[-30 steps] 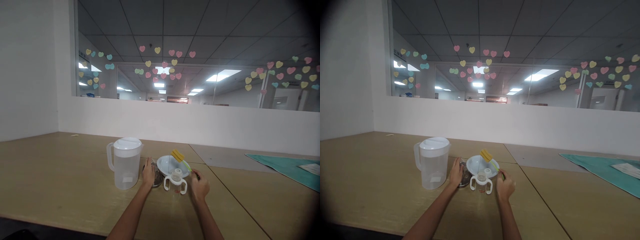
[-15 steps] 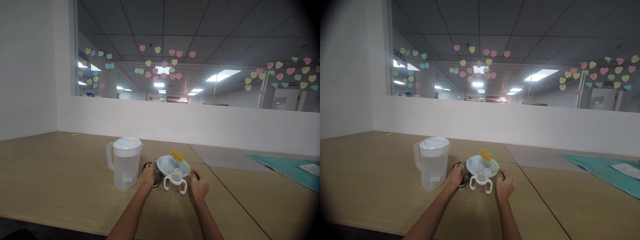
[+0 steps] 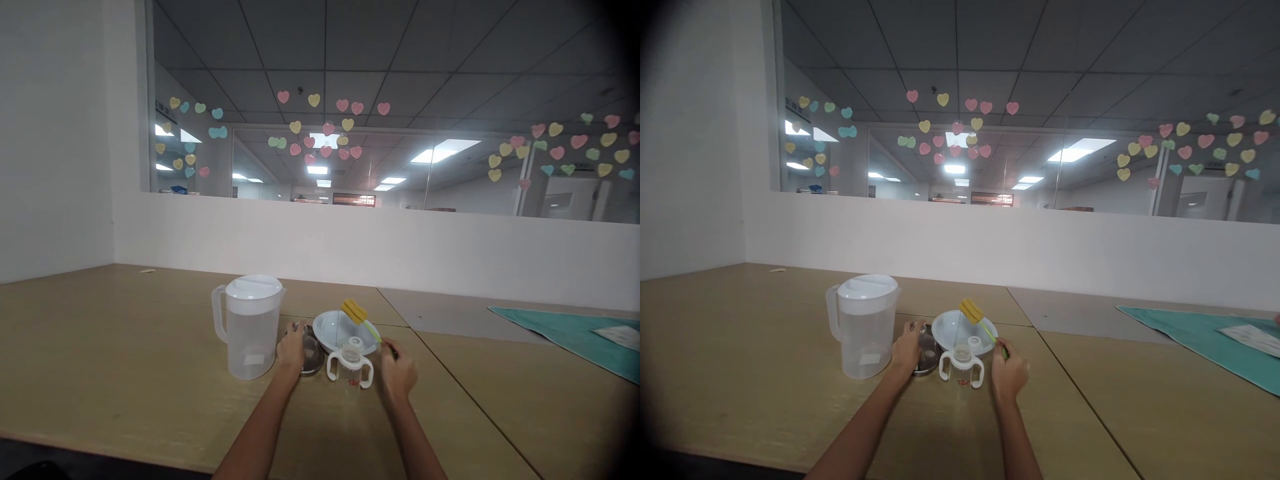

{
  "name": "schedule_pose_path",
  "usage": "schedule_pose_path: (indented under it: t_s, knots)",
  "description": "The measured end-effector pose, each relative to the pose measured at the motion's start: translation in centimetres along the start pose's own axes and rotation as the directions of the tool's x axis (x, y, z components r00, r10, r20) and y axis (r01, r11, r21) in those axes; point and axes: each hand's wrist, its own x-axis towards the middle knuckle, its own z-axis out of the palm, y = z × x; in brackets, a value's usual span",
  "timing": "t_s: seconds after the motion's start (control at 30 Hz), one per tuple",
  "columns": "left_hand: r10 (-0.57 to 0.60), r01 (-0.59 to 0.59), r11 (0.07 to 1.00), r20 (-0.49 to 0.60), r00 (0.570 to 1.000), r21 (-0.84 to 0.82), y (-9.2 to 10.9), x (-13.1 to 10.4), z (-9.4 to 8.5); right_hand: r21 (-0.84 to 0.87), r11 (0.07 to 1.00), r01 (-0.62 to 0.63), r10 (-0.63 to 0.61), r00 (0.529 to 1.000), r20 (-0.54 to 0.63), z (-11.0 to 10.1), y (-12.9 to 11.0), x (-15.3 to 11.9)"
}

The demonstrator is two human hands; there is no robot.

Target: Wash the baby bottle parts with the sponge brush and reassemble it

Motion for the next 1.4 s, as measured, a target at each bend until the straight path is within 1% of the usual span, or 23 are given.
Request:
schedule_pose_path:
  t_s: [0.17,0.33,0.67,0.83,0.93,1.07,1.17,1.27,1.4]
  knots:
    - [-0.002,0.003,0.999,-0.022,1.0,0.039,-0.5,0.6,0.5,-0.024,1.0,-0.012,0.012,1.0,0.009,-0.1,-0.2,0.0]
    - [-0.013,0.013,1.0,-0.028,1.0,0.006,-0.9,1.1,0.9,-0.037,0.999,-0.017,0.018,1.0,0.024,0.0,0.0,0.0]
    - [-0.032,0.027,0.994,-0.048,0.998,-0.102,-0.3,0.5,0.0,-0.053,0.998,-0.013,0.014,1.0,0.024,0.1,0.1,0.0]
    - [-0.022,0.019,0.999,-0.094,0.995,-0.028,-0.2,0.4,0.1,-0.067,0.998,-0.015,0.017,0.999,0.037,0.0,0.1,0.0]
    - [0.005,-0.002,1.0,-0.13,0.991,0.022,-0.1,0.3,0.0,-0.079,0.997,-0.021,0.023,0.999,0.034,0.0,0.0,0.1]
    - [0.048,-0.037,0.997,-0.183,0.982,0.066,-0.1,0.1,-0.1,-0.068,0.998,0.004,-0.002,1.0,0.024,0.1,0.0,0.1]
    - [0.052,-0.04,0.996,-0.153,0.987,0.083,-0.1,0.1,0.0,-0.067,0.998,-0.005,0.006,1.0,0.017,0.1,0.0,0.1]
    - [0.03,-0.018,0.994,-0.108,0.994,0.104,-0.2,0.2,0.3,-0.06,0.998,-0.005,0.006,1.0,0.022,0.0,0.0,0.1]
    - [0.004,0.007,0.994,-0.096,0.995,0.113,-0.3,0.4,0.6,-0.072,0.997,-0.003,0.005,1.0,0.02,0.0,0.0,0.1]
